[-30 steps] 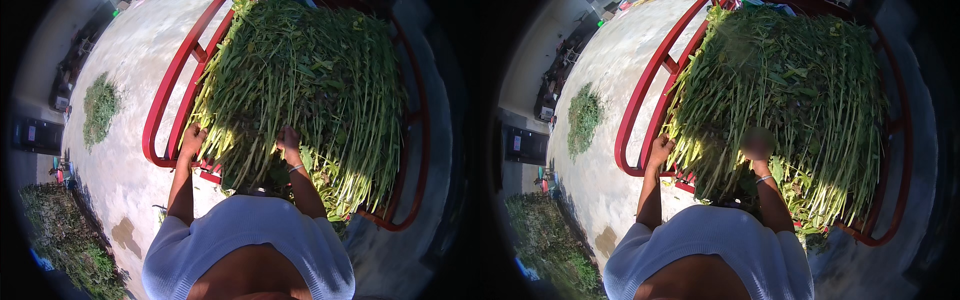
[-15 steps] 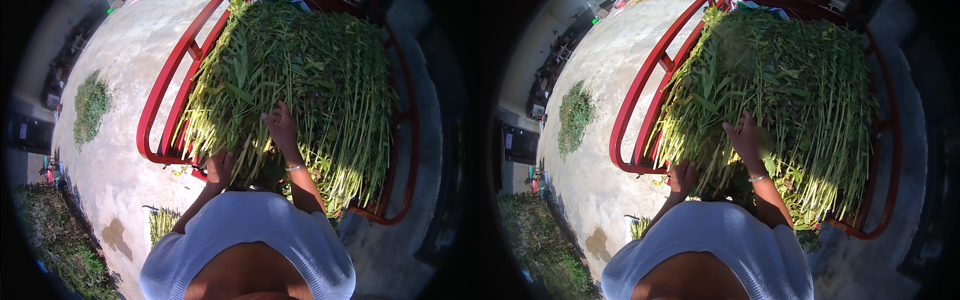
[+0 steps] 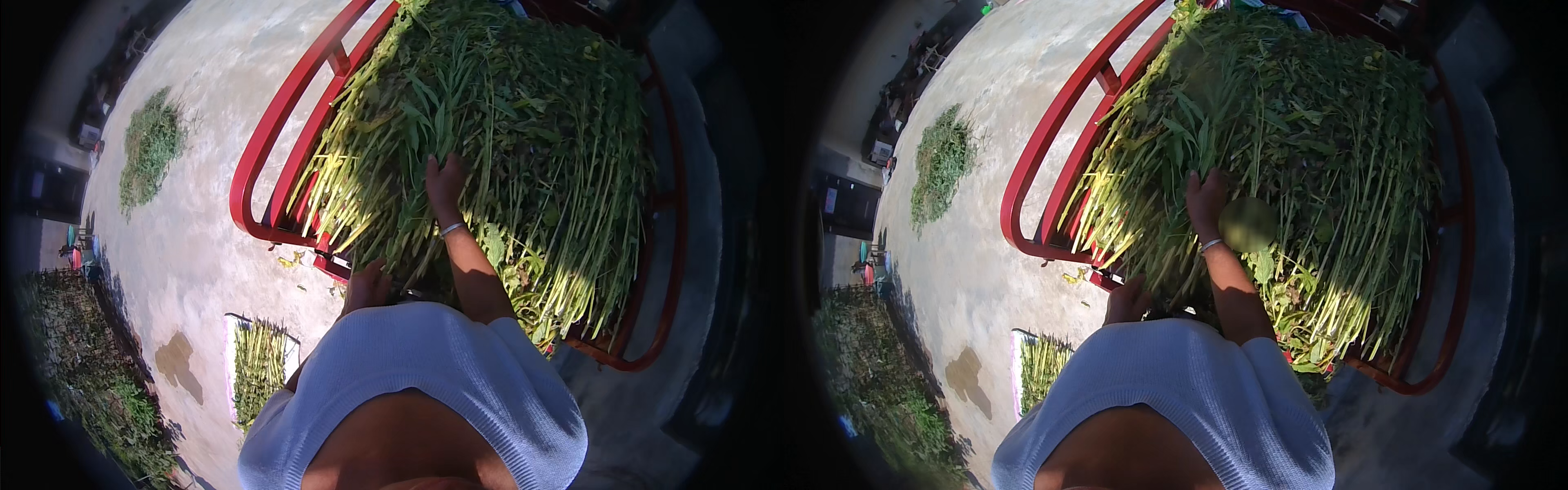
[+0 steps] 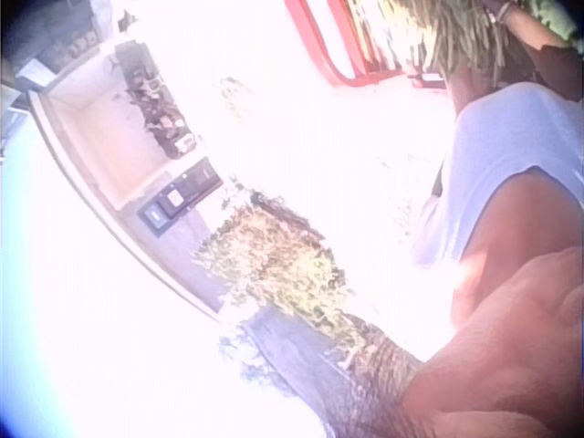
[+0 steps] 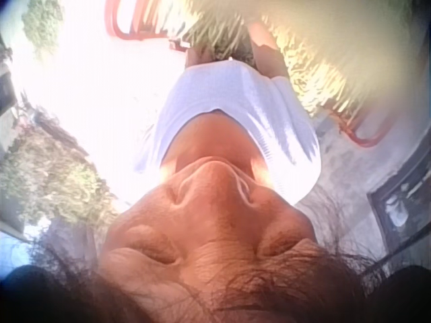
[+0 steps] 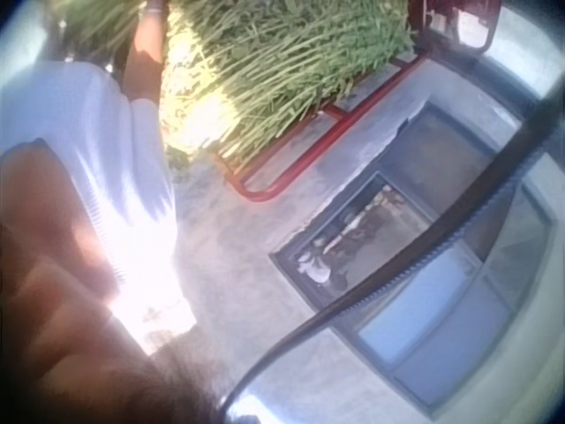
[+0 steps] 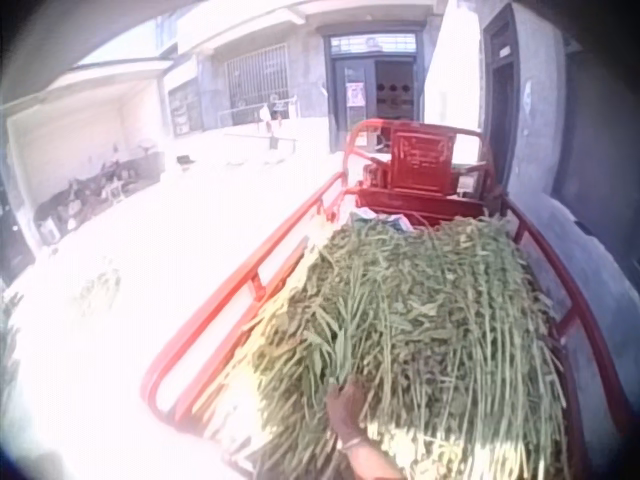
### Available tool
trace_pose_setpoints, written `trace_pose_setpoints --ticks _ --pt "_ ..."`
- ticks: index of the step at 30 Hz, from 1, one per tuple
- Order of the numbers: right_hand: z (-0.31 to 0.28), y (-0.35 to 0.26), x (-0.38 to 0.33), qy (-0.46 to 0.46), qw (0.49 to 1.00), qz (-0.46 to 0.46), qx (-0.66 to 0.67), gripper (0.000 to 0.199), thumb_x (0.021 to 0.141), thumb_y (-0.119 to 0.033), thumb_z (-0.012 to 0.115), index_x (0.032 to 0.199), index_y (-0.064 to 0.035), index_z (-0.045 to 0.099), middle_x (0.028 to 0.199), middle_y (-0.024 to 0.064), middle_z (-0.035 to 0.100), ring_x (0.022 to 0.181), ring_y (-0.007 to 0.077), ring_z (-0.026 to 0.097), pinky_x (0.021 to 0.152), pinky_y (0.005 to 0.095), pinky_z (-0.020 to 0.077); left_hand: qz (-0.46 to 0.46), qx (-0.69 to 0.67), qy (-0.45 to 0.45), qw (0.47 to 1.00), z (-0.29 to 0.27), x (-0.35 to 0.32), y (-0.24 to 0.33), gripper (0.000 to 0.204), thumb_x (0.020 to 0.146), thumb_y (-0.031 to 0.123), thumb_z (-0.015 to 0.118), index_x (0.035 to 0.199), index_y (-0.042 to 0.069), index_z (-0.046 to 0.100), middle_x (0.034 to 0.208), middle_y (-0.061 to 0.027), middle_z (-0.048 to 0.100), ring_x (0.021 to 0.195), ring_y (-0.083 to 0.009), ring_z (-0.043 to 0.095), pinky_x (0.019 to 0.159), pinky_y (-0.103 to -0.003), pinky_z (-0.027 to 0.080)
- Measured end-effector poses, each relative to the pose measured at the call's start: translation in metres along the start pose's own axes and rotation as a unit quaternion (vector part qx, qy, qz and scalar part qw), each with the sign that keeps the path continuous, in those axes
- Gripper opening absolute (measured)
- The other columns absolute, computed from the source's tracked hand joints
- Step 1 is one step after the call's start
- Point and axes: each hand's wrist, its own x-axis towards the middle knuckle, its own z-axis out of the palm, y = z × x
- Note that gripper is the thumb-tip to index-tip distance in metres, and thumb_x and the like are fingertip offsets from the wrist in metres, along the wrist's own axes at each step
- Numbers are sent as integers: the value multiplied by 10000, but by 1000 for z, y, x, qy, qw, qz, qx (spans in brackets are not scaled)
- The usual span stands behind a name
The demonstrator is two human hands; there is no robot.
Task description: The person stands beside a red cart filled with green leafy plants and uses a long strip of material to tie the plants into a bundle. They wrap the strip around the plants multiple times and secure it by hand.
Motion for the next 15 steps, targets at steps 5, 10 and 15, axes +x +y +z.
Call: trace_pose_setpoints --ticks 5,10,15 --pt "-13 -6 1 -57 996 -58 -24 183 813 -162 590 868 0 528 871 182 576 827 369 537 743 426 422 -73 -342 -93 932 18 -1 -6 352 873 260 546 1138 42 463 661 -38 555 543 -118 512 476 -288 413" --pt "-17 -20 -12 -6 945 85 317 117 886 -156 528 877 -45 491 690 46 499 585 176 480 553 312 389 -290 -465 -100 830 22 24 5 350 908 351 499 1138 91 460 703 -36 533 528 -125 480 481 -269 413" --pt "-43 -42 -47 -130 759 241 591 126 953 -184 433 854 -106 443 596 -52 320 499 47 308 440 213 251 -304 -496 -117 805 25 31 0 351 910 419 465 1070 110 512 724 -44 528 562 -130 495 487 -257 413"
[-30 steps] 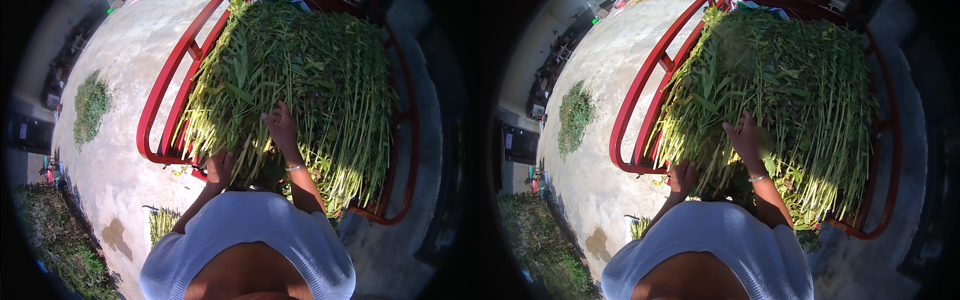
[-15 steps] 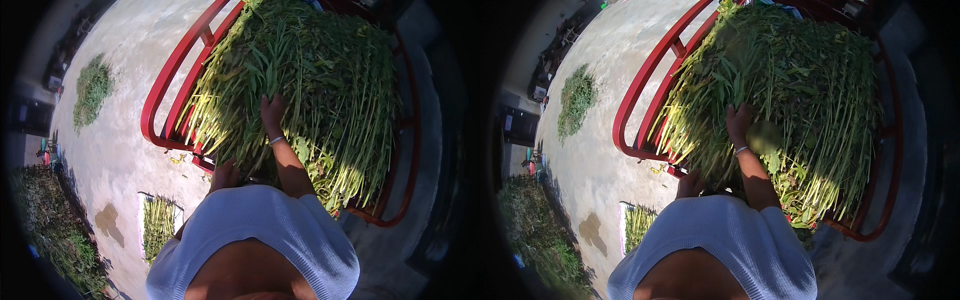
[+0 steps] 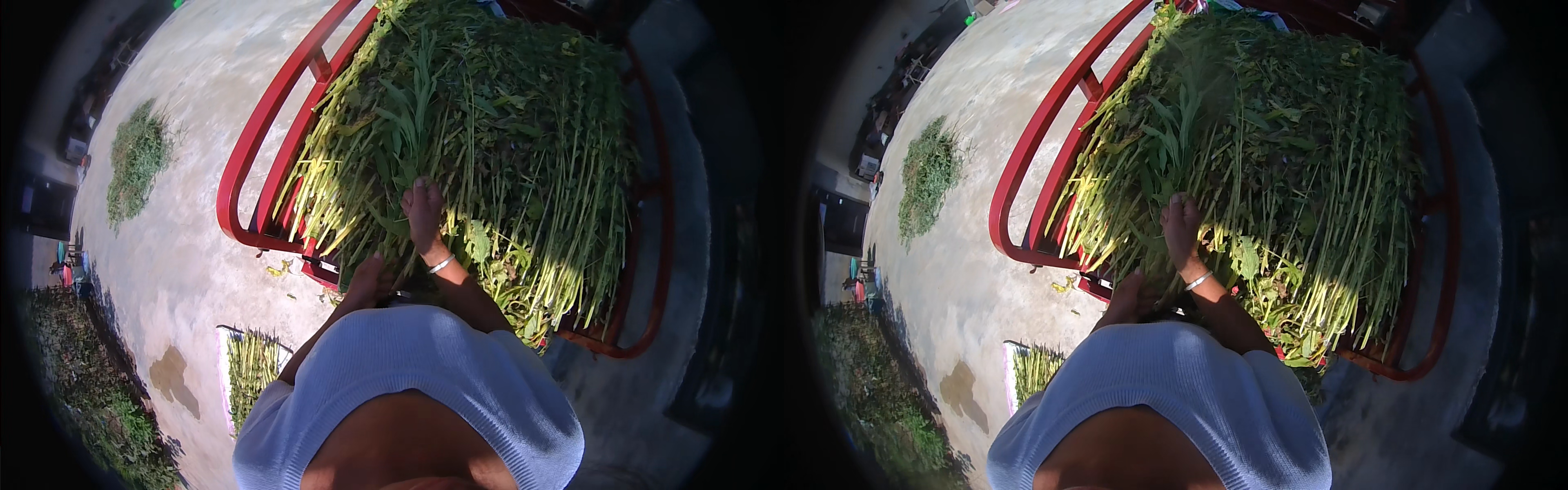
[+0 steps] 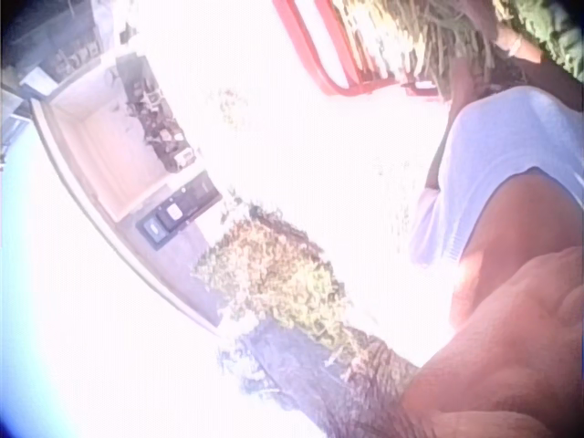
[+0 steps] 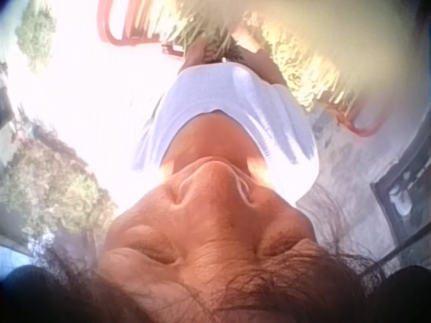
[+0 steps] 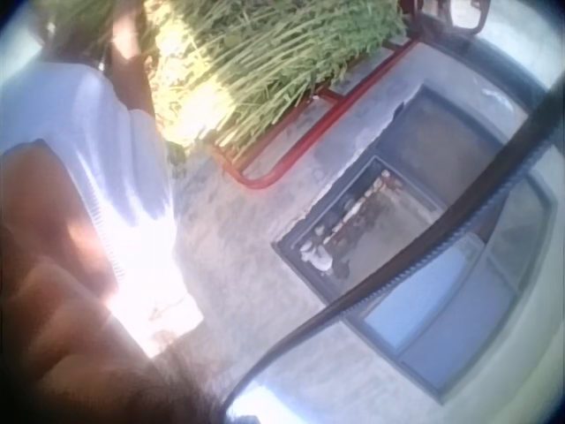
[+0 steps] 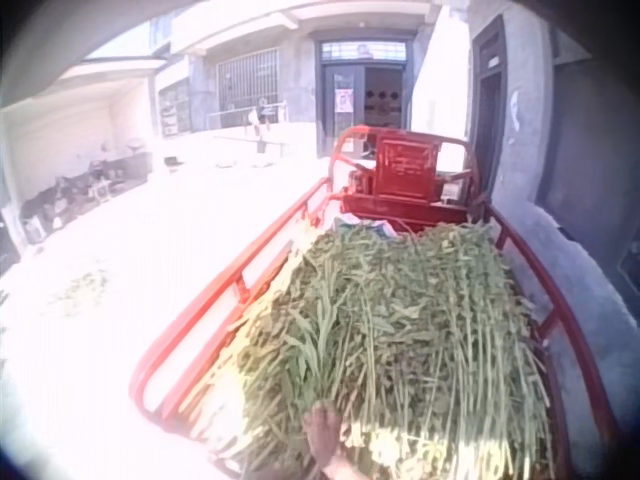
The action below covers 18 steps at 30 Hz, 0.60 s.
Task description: The person stands beside a red cart filled with green leafy plants and uses a long strip of material to tie the plants into a bundle. They wrap the strip around the plants multiple times and secure it by hand.
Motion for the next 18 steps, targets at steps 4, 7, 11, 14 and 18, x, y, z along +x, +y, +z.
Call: trace_pose_setpoints --ticks 4,7,11,14,18 --pt "20 -15 -82 -129 973 184 58 148 960 -171 417 829 -103 428 590 -58 276 483 41 270 440 205 228 371 206 -30 905 -23 33 -24 341 922 414 426 1037 111 534 731 -46 540 524 -121 470 456 -238 375" --pt "10 -26 -105 -125 970 208 -23 124 950 -131 427 839 -79 451 584 -55 291 472 42 277 442 206 231 213 6 -1 977 15 5 13 350 932 414 402 1058 106 508 676 -29 502 479 -104 412 427 -226 328" --pt "-30 -52 -75 -62 974 17 -216 63 911 -88 486 865 -49 504 614 -50 426 513 14 357 457 190 285 134 -40 -286 948 -3 -14 41 383 931 435 407 1095 93 458 580 16 378 432 -80 320 392 -223 272" --pt "-37 -73 -37 -58 993 66 -80 136 922 -163 481 1007 -59 493 686 -5 484 562 77 454 495 228 376 159 34 -329 930 -9 -27 40 454 912 492 418 1116 88 452 560 41 310 424 -62 265 385 -222 235" --pt "-8 -74 8 -123 980 116 108 443 946 -423 392 1231 -87 437 1015 91 567 854 203 572 688 336 479 197 162 -325 911 -16 -34 25 619 839 631 431 1099 70 474 550 44 320 430 -54 268 393 -225 222"
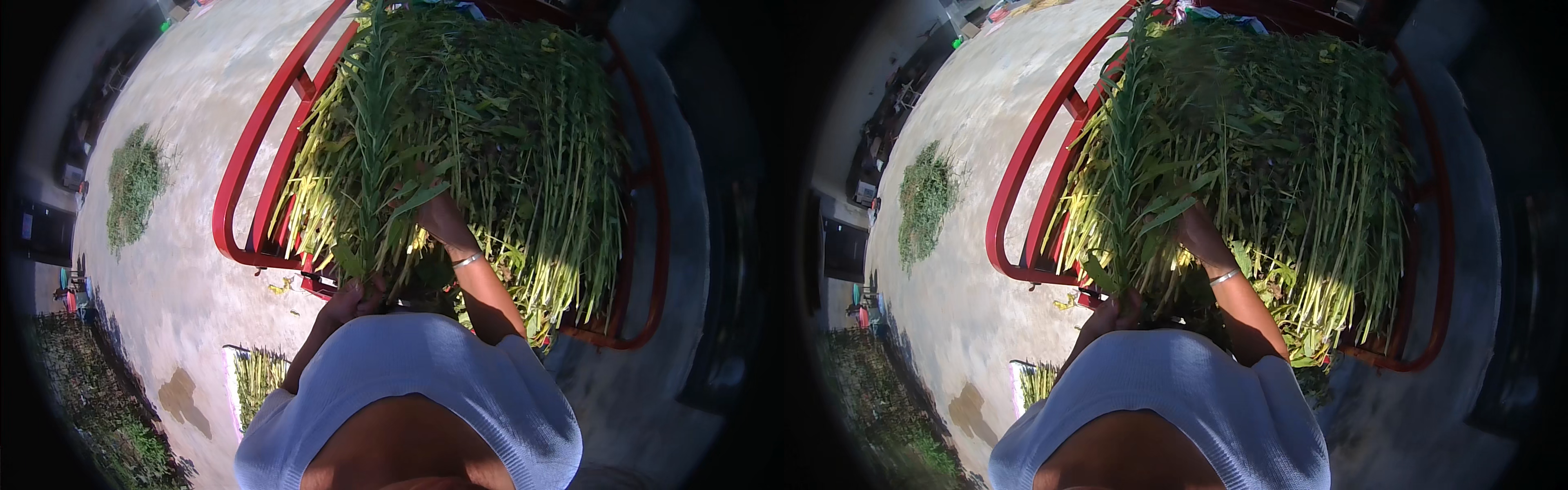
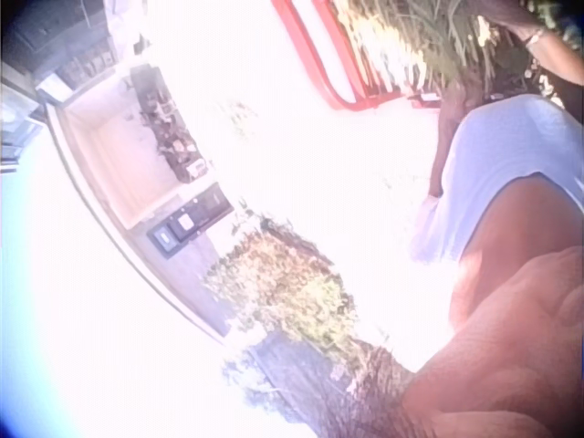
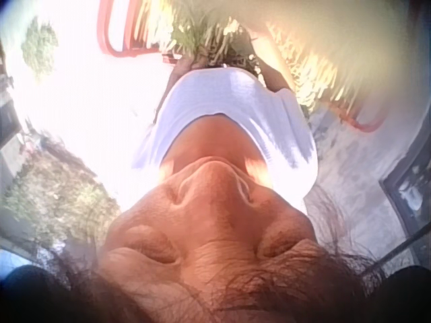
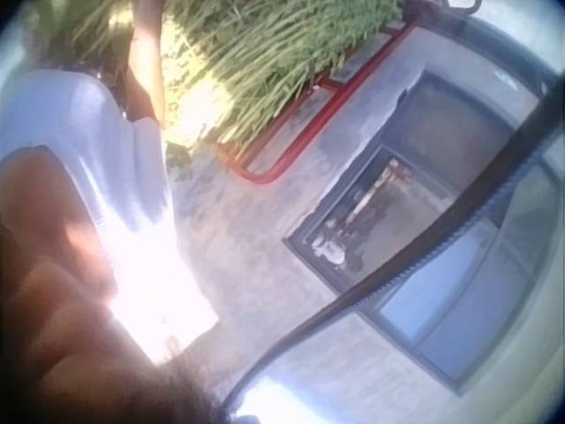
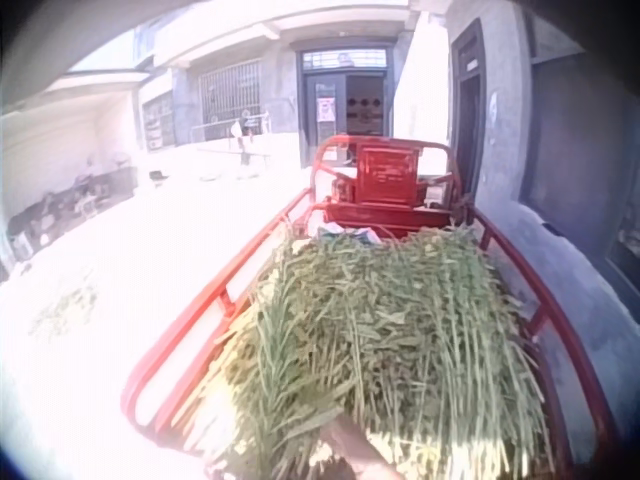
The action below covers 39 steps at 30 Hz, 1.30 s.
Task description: The person stands beside a red cart filled with green leafy plants and uses a long strip of material to tie the plants into a bundle. They wrap the strip around the plants multiple times and secure it by hand.
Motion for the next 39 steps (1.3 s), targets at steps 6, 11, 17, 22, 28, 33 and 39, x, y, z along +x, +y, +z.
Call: trace_pose_setpoints --ticks 6,11,17,22,28,33,39 --pt "21 -8 49 84 988 -86 94 493 911 -437 446 1259 -88 446 1152 74 553 992 200 567 816 354 473 -12 6 24 1000 13 -7 -14 618 840 640 415 1074 71 480 546 45 322 429 -52 273 391 -223 218" --pt "-9 -16 70 179 973 -102 102 102 854 -139 580 939 -83 590 803 15 607 691 150 583 573 319 477 -17 3 20 1000 16 -1 -14 619 841 647 402 1054 72 485 542 46 324 428 -51 277 390 -222 215" --pt "29 1 17 217 959 -158 -94 115 894 -168 541 906 -65 592 762 24 596 610 113 557 513 245 440 -19 -40 42 998 20 13 -13 621 842 656 387 1030 74 491 538 48 326 427 -50 282 388 -221 211" --pt "33 30 -36 52 944 -69 -319 166 892 -144 535 959 -5 598 639 -14 547 558 62 480 514 234 396 -38 -163 -43 985 -16 40 -15 624 849 674 336 948 78 493 532 51 339 431 -56 284 392 -222 222" --pt "-67 34 -110 -90 818 212 -527 371 841 -270 617 1072 14 557 712 64 569 620 141 508 605 293 440 -34 -160 83 983 -3 77 44 556 921 580 216 1032 98 472 526 28 310 384 -69 222 366 -224 231" --pt "-80 0 -158 -138 561 -2 -817 550 733 -357 714 1135 -20 551 1046 180 574 856 199 595 704 329 479 10 -51 57 997 7 91 48 493 944 525 243 1023 89 459 534 24 323 390 -66 240 366 -217 223" --pt "5 -36 -106 144 838 -191 -490 795 744 -119 700 1367 -3 220 899 137 596 699 194 585 699 309 501 73 5 -140 987 71 112 -8 512 937 539 244 988 66 432 555 0 398 414 -84 306 396 -245 250"
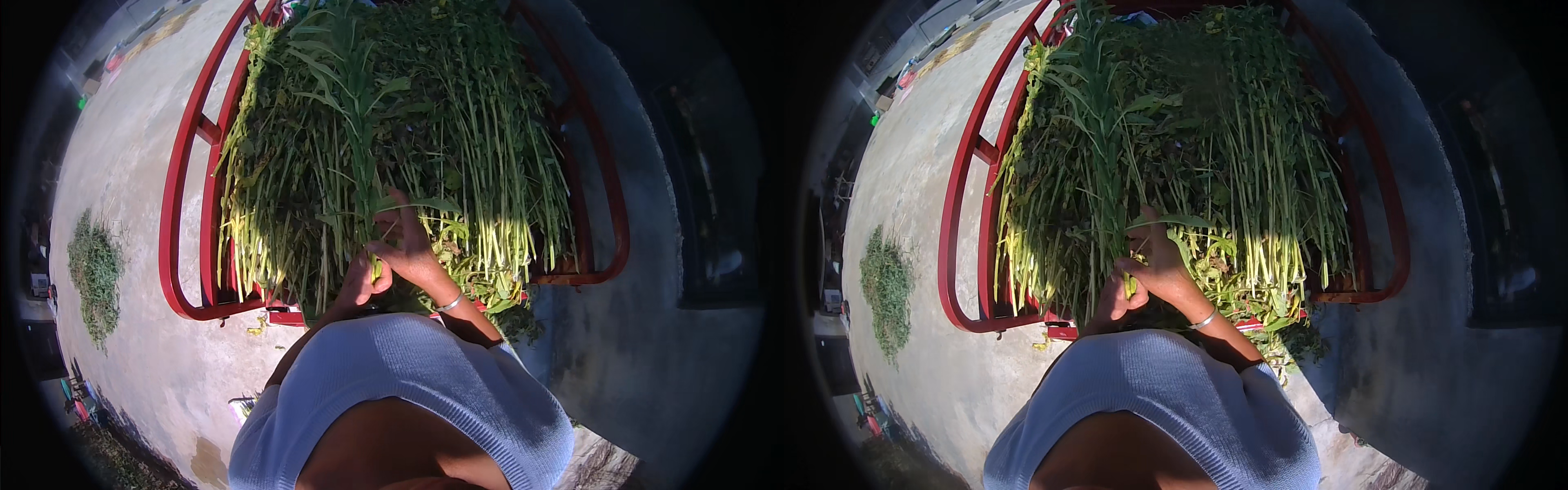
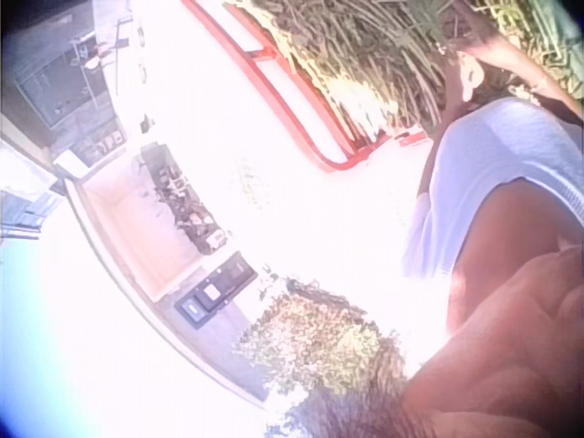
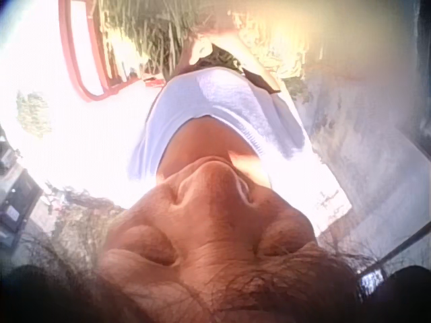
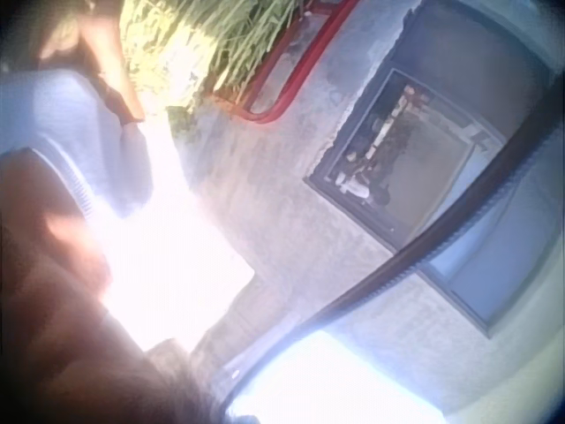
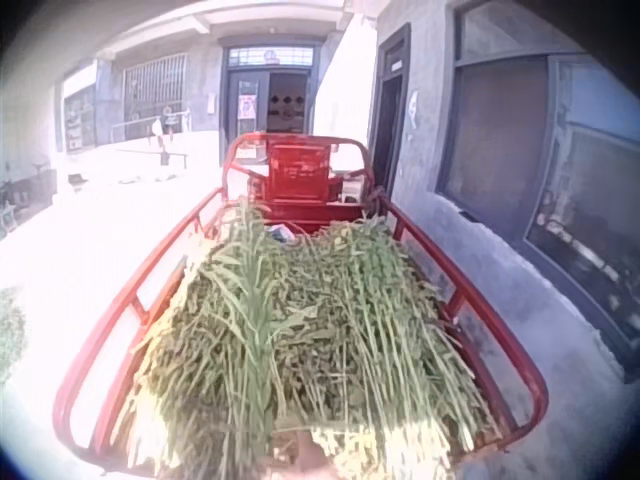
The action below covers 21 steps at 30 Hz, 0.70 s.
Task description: The person stands beside a red cart filled with green leafy plants and uses a long strip of material to tie the plants into a bundle. They wrap the strip around the plants multiple times and secure it by hand.
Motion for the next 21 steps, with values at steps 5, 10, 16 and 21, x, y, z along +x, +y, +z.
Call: trace_pose_setpoints --ticks 5,10,16,21 --pt "-12 -17 5 140 989 -39 32 681 799 -8 524 1376 13 163 1003 103 535 865 151 541 760 290 464 -47 50 25 997 46 22 -3 565 906 600 280 921 61 448 549 6 384 472 -80 344 439 -232 252" --pt "-62 -24 27 337 910 -207 -122 256 912 -107 418 1122 30 472 1062 138 539 928 170 516 810 295 418 -119 -67 25 990 65 37 -19 556 911 580 310 873 50 475 554 14 369 453 -70 296 424 -225 231" --pt "-64 -11 -14 317 909 -232 137 290 973 -208 313 801 -15 445 726 80 469 670 174 458 617 294 390 -123 -135 10 983 76 75 -35 433 956 473 315 900 75 474 517 36 342 387 -40 227 346 -209 168" --pt "-110 -11 -60 286 953 -103 5 320 971 -211 386 709 -29 397 592 31 381 475 105 326 434 245 267 -172 -175 12 969 96 124 -26 441 970 463 252 924 79 463 515 33 328 370 -49 206 341 -217 152"
